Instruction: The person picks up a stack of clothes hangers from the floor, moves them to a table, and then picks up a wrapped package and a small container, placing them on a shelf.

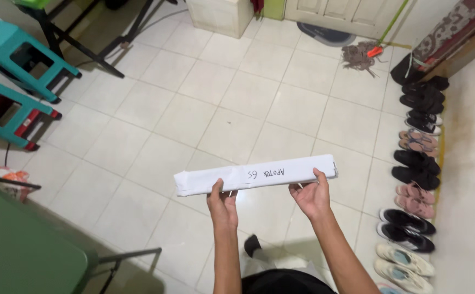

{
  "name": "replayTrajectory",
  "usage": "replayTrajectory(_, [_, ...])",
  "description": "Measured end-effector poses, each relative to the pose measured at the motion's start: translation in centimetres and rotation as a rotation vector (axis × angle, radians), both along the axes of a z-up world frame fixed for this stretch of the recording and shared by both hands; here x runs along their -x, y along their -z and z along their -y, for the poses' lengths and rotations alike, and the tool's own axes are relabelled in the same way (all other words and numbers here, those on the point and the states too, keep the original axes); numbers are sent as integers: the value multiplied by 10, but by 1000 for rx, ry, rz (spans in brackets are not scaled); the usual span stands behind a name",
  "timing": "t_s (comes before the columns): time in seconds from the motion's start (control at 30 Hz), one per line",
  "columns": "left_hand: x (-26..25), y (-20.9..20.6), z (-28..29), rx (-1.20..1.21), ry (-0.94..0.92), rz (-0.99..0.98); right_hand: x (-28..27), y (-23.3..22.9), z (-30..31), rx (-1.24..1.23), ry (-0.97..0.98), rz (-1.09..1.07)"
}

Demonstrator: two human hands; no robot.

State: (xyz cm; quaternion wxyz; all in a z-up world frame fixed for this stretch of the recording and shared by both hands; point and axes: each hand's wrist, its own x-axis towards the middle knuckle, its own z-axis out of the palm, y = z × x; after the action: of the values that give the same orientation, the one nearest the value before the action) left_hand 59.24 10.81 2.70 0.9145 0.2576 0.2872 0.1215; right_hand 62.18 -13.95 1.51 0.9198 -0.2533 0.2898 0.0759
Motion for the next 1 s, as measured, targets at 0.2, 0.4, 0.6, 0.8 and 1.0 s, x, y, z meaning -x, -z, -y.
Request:
replayTrajectory(0.2, [-69,7,-24,4,20,-3,-57,7,-22,-5,49,-22])
replayTrajectory(0.4, [-116,17,-32,-13,57,-1,-113,24,-32,49,48,-15])
replayTrajectory(0.6, [-192,22,-47,-61,117,-41,-195,43,-51,34,61,-5])
replayTrajectory(0.8, [-301,16,-57,-101,90,-8,-299,40,-54,50,20,28])
replayTrajectory(1.0, [-394,-10,-59,-154,88,-19,-416,32,-50,89,-60,31])
